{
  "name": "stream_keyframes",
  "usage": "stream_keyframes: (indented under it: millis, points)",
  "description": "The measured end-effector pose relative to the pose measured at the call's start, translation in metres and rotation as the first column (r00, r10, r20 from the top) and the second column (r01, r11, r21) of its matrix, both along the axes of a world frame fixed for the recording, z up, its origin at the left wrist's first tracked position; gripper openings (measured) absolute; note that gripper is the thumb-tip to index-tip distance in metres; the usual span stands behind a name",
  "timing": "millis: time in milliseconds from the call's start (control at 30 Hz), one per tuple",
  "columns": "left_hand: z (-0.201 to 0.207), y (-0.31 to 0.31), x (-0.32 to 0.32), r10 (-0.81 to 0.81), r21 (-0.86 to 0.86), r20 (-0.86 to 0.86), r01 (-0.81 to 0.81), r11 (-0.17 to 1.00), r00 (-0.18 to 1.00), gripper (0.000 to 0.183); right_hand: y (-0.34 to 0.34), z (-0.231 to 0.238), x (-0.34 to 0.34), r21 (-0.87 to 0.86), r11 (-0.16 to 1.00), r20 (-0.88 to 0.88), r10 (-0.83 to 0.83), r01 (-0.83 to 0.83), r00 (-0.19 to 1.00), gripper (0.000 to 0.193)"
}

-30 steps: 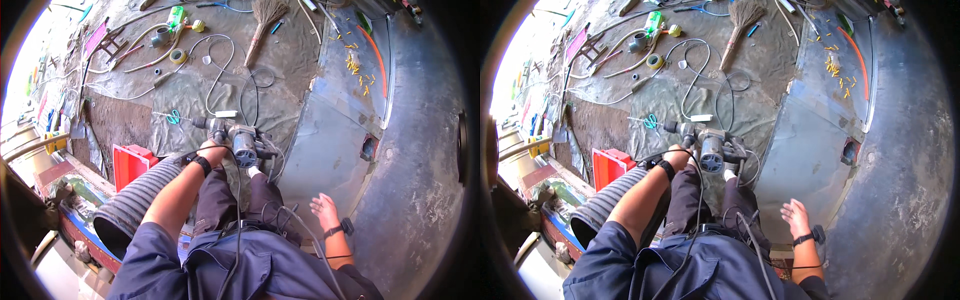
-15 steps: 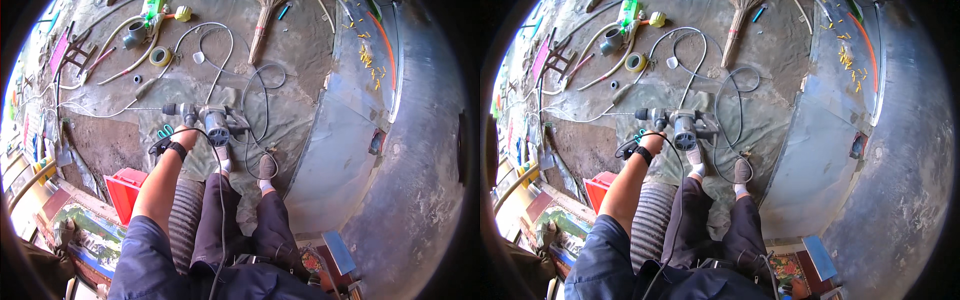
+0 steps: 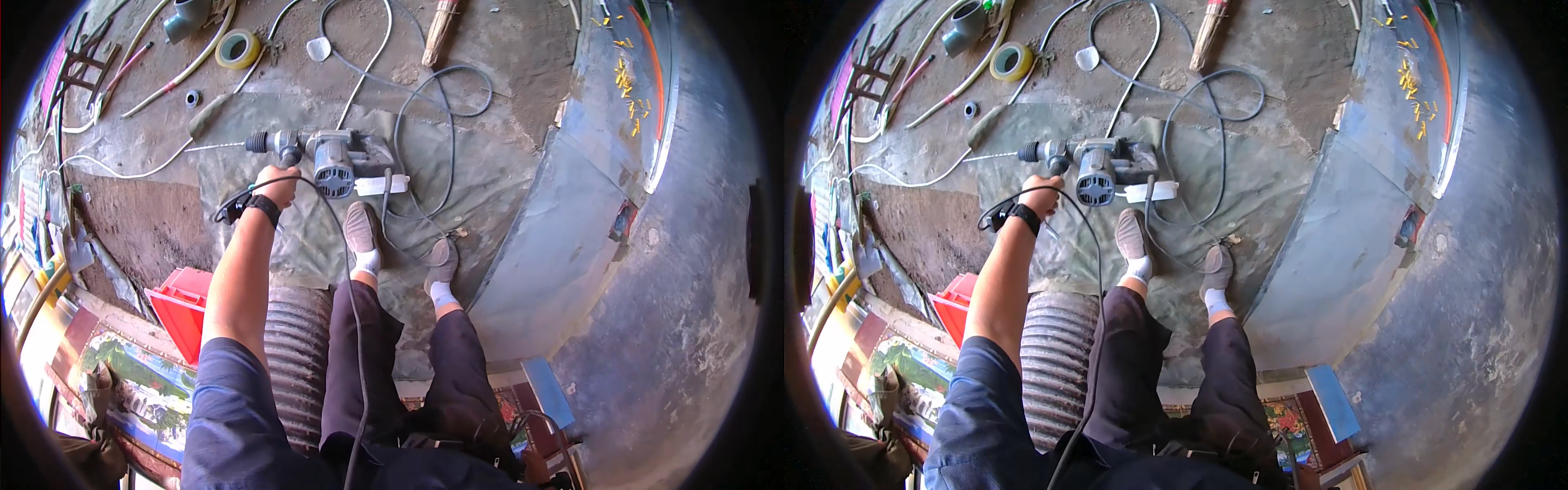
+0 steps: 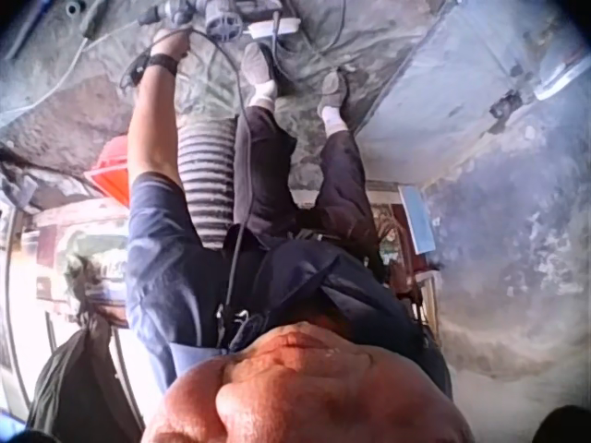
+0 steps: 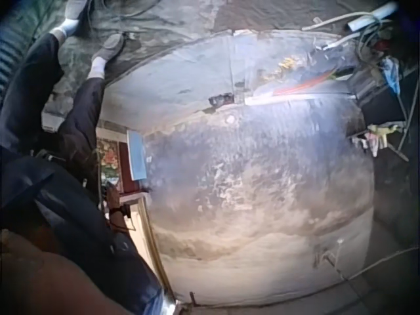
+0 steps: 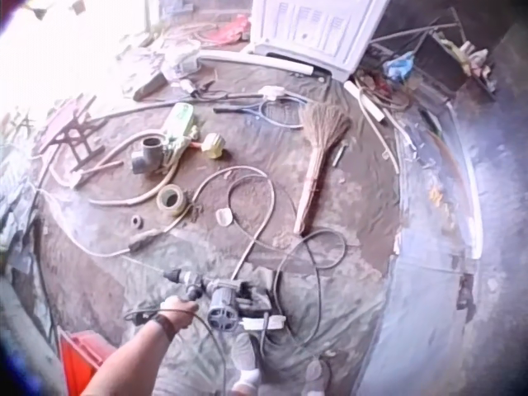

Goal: The recorder is using a rotary hammer drill to make a hole in a tiled wall, then uses a screwdriver to manipulate wiring.

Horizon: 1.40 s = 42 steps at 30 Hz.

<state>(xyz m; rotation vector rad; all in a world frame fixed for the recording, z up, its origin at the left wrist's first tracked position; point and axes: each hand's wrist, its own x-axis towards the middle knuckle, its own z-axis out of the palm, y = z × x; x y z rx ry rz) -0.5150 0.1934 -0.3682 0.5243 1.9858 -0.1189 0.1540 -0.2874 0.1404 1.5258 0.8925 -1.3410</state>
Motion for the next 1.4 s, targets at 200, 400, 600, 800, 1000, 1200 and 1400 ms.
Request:
stream_keyframes:
  millis: [200,400,600,800,1000,1200,1400]
  points:
    - [-0.013,-0.005,-0.016,0.221,0.06,0.092,-0.227,0.972,0.971,0.031,0.001,-0.007,-0.004,0.186,0.982,-0.181,0.065,-0.031,0.981,0.037]
    - [-0.01,-0.034,-0.003,0.555,0.084,0.302,-0.601,0.795,0.775,0.076,-0.007,-0.017,0.029,0.241,0.968,-0.226,0.122,-0.066,0.966,0.04]
    - [-0.009,-0.062,-0.007,0.674,0.097,0.352,-0.741,0.664,0.649,0.071,0.06,-0.032,-0.031,0.113,0.948,-0.005,-0.3,0.299,0.954,0.043]
    - [-0.018,-0.072,-0.009,0.687,0.145,0.421,-0.792,0.593,0.592,0.067,0.069,-0.036,-0.038,0.122,0.919,-0.1,-0.365,0.375,0.926,0.04]
    - [-0.006,-0.066,-0.004,0.776,0.113,0.412,-0.872,0.476,0.477,0.055,0.052,-0.06,-0.026,0.367,0.93,-0.396,0.15,0.007,0.906,0.015]
    - [-0.022,-0.086,-0.004,0.805,0.098,0.359,-0.877,0.47,0.472,0.031,0.047,-0.061,-0.028,0.1,0.991,-0.262,-0.059,0.088,0.963,0.025]
    - [-0.018,-0.091,-0.002,0.804,0.072,0.415,-0.896,0.438,0.427,0.027,0.04,-0.052,-0.031,0.081,0.911,0.009,-0.406,0.404,0.914,0.031]
